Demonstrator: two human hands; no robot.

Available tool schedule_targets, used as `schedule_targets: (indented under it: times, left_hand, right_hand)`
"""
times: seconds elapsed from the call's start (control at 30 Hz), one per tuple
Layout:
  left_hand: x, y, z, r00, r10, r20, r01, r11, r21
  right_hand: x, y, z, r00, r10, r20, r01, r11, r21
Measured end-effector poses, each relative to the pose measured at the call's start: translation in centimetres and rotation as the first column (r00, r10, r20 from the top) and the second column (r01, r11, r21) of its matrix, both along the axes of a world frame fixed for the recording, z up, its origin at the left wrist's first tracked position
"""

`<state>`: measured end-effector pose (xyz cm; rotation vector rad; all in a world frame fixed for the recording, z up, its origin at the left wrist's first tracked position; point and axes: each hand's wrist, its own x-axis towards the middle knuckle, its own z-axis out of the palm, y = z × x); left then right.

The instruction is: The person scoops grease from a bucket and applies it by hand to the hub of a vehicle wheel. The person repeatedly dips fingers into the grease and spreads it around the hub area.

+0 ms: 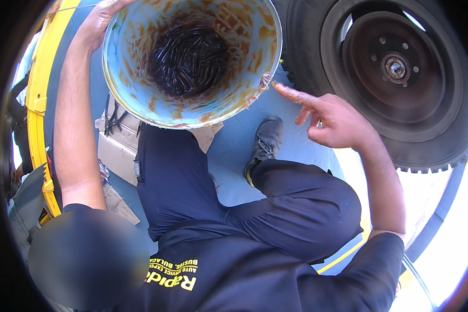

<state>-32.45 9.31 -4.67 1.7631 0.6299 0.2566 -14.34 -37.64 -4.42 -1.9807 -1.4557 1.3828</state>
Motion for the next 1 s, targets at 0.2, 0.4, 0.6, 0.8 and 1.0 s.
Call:
schedule_targets:
  times: [0.2,0.4,0.6,0.8,1.0]
  left_hand:
    - [0.0,-0.4,0.6,0.998,0.051,-0.026,-0.053,0.997,-0.061]
    - [-0.7,0.9,-0.5,0.999,0.003,-0.047,-0.007,0.995,-0.103]
    - [-0.9,0.7,-0.2,0.999,0.047,0.009,-0.045,0.991,-0.125]
    - [0.3,0.0,-0.3,0.998,0.067,-0.006,-0.067,0.991,-0.119]
    - [0.7,-0.1,0.0,1.000,0.013,-0.008,-0.013,0.999,-0.044]
  right_hand:
    - [0.0,3.1,-1.2,0.676,-0.268,-0.686,0.338,0.940,-0.034]
    - [1.2,-0.1,-6.9,0.123,-0.223,-0.967,0.331,0.928,-0.172]
    - [2.6,1.3,-4.4,0.063,-0.098,-0.993,0.406,0.911,-0.064]
    - [1.7,5.5,-3.5,0.237,0.026,-0.971,0.456,0.880,0.135]
    - [1.2,6.9,-5.1,0.453,0.014,-0.892,0.398,0.892,0.216]
